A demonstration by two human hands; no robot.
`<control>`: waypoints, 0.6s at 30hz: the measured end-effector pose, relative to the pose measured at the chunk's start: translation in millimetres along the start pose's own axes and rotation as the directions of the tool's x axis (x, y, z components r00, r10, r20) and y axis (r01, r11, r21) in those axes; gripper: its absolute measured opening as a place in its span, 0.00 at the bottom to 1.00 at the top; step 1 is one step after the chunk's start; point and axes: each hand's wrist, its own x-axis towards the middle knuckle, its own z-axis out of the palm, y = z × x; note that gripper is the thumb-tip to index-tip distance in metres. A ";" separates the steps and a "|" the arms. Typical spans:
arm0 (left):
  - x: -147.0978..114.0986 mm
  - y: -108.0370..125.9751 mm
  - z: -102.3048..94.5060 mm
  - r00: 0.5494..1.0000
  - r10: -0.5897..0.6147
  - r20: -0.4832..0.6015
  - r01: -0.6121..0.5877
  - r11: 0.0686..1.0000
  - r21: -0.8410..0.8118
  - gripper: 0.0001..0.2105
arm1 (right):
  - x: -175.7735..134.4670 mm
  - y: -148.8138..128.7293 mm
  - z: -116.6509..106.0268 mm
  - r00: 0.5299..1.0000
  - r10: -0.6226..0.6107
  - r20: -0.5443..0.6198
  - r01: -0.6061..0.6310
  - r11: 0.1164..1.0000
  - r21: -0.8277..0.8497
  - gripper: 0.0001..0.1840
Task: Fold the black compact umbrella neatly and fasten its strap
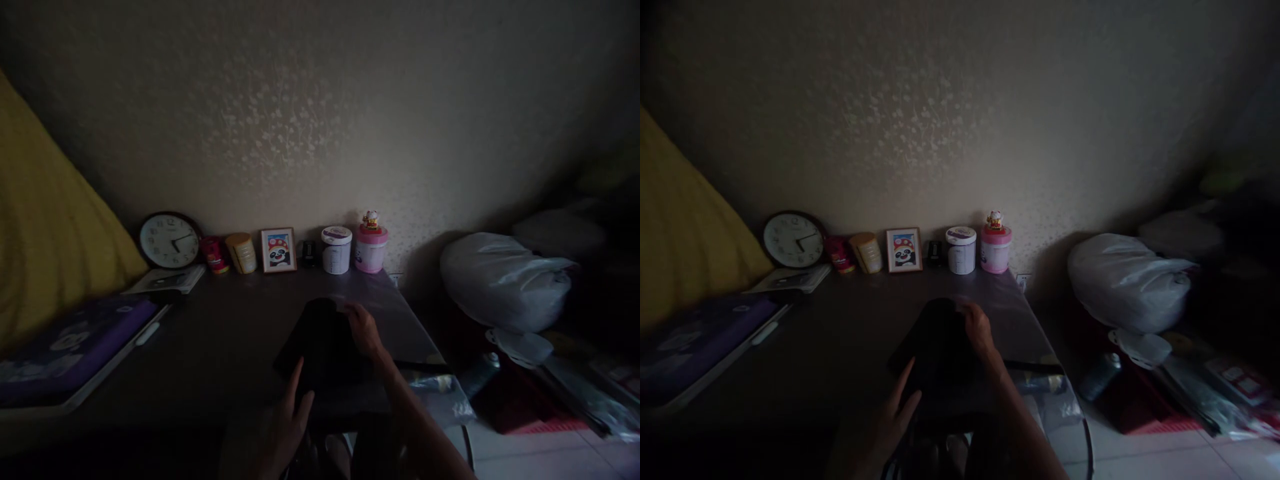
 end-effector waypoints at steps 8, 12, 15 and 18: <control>-5.8 7.8 -7.0 0.994 -0.082 0.077 0.084 0.996 -0.023 0.24 | -36.2 10.8 -18.3 0.971 0.040 0.235 -0.028 0.998 -0.052 0.17; -6.0 10.4 -4.5 0.999 -0.045 0.008 0.044 0.999 0.031 0.24 | -36.6 -2.4 -19.8 0.979 0.104 0.177 -0.099 0.994 -0.039 0.17; -3.3 6.2 6.0 1.000 0.009 -0.015 -0.008 0.998 0.062 0.25 | -34.4 -13.4 -9.7 0.973 0.124 0.193 -0.121 0.992 -0.031 0.19; -1.0 2.0 16.8 0.997 0.067 -0.024 -0.066 0.996 0.057 0.25 | -34.5 -24.1 9.9 0.977 0.120 0.176 -0.094 0.985 -0.147 0.19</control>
